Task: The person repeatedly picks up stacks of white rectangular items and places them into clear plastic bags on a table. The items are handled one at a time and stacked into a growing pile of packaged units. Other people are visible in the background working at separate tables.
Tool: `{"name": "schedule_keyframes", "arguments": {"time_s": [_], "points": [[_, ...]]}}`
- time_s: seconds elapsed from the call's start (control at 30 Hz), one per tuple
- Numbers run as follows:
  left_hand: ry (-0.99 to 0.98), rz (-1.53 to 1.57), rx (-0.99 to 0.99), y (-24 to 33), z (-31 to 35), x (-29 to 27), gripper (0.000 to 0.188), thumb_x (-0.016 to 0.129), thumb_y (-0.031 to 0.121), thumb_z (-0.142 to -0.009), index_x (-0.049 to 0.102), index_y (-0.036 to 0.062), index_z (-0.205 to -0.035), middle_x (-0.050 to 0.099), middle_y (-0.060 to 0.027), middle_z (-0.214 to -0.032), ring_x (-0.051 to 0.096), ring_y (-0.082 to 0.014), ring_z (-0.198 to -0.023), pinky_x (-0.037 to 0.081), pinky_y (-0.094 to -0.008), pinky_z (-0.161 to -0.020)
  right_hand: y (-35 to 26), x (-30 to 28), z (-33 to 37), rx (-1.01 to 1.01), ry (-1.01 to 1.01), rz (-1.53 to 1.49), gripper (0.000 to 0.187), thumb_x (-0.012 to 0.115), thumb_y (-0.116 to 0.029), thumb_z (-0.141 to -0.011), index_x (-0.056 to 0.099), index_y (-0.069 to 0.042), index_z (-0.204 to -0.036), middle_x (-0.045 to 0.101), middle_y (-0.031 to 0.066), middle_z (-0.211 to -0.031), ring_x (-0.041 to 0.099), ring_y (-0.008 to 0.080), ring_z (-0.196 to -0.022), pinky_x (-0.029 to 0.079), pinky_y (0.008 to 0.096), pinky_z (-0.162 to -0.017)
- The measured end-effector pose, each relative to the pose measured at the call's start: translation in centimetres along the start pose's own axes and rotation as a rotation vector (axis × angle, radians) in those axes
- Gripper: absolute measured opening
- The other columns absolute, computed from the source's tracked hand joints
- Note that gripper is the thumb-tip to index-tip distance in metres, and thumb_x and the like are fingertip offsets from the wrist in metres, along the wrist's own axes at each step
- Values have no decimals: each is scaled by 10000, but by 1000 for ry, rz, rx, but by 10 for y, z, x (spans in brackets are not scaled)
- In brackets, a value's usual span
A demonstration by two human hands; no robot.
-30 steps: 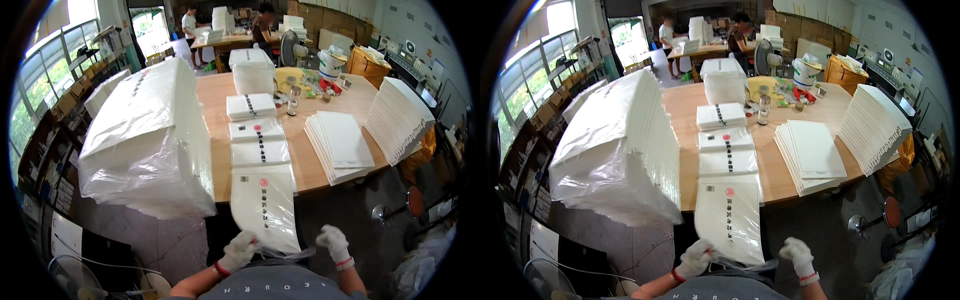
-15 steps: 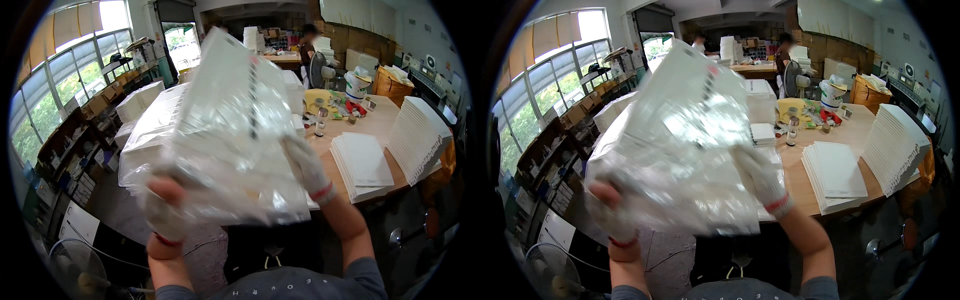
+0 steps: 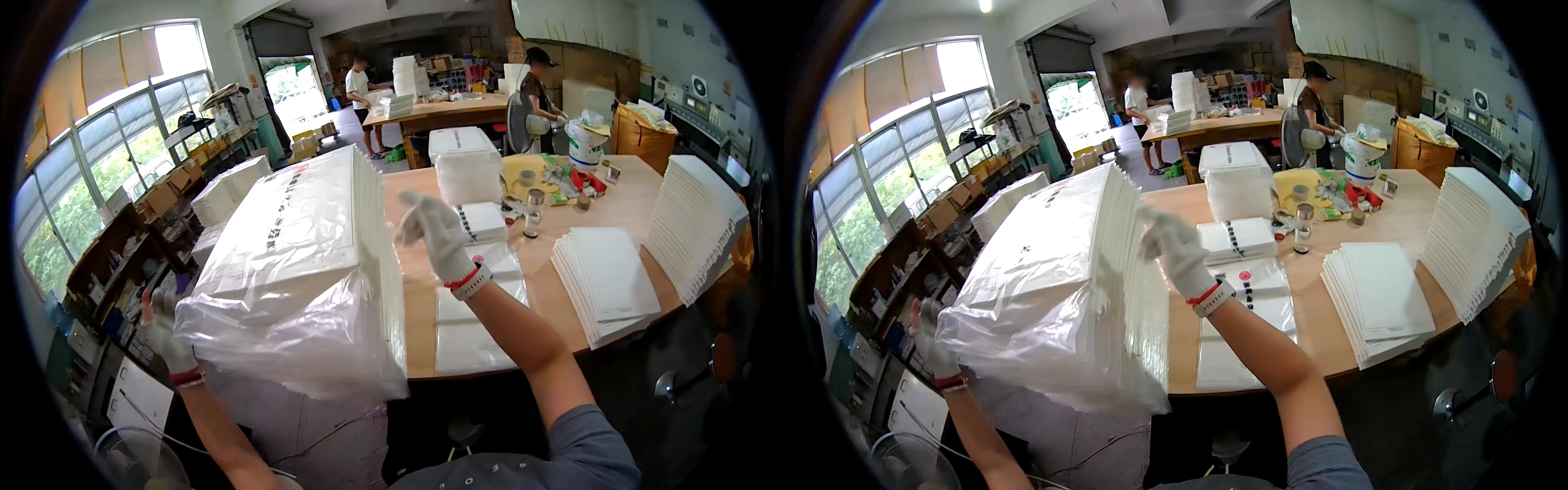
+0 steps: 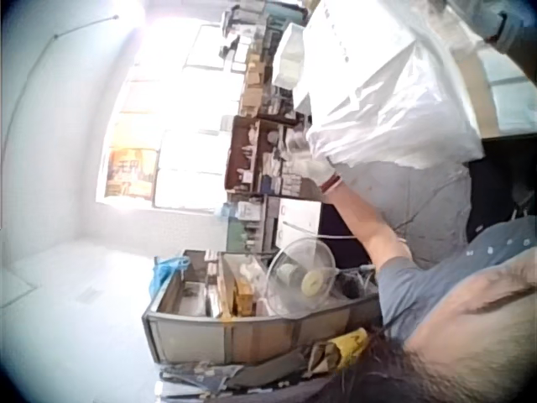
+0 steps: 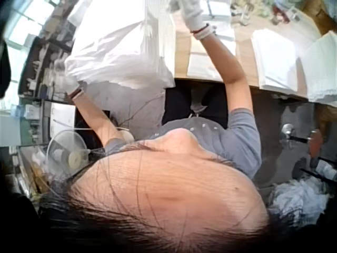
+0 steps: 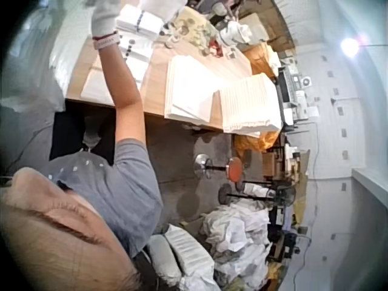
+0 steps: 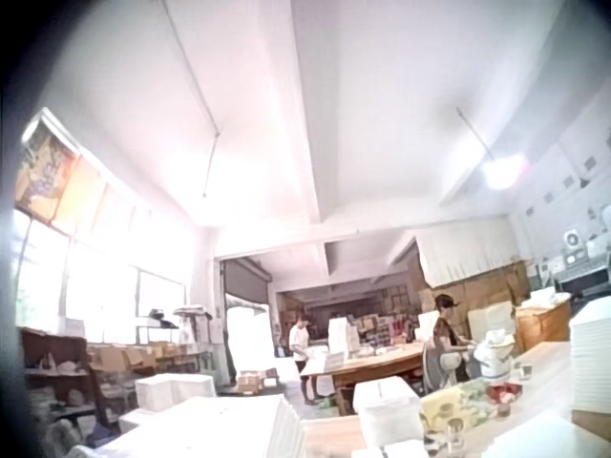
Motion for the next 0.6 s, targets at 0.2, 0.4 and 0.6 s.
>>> {"name": "schedule_keyframes", "arguments": {"time_s": [0.2,0.4,0.6], "points": [[37,-239,-350,-155,-52,-8,552,393,458,-933,397,96,-1349,396,-131,-1376,392,-276,-1235,263,-423,-1070,61,-24,-27,-279,232,223,513,323,-328,-977,337,9,-1364,325,187,-1398,315,272,-1285,245,352,-1062],[10,-282,-426,-193,-54,5,584,392,488,-922,395,91,-1349,392,-138,-1377,372,-286,-1254,242,-433,-1080,87,41,-49,-273,-40,382,610,255,-335,-956,139,46,-1417,168,205,-1482,139,327,-1382,107,360,-1117],[-47,-320,-342,-185,-80,48,616,391,518,-911,393,87,-1350,387,-146,-1378,352,-296,-1272,221,-443,-1090,109,47,-58,-228,-63,407,619,254,-339,-957,119,53,-1417,151,203,-1486,126,316,-1387,111,354,-1117]]}}
Point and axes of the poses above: each hand's wrist, its own z-axis away from the middle knuckle, its own x-axis out of the palm, y = z × x, the point moved 8 cm from there along -z, towards the middle knuckle
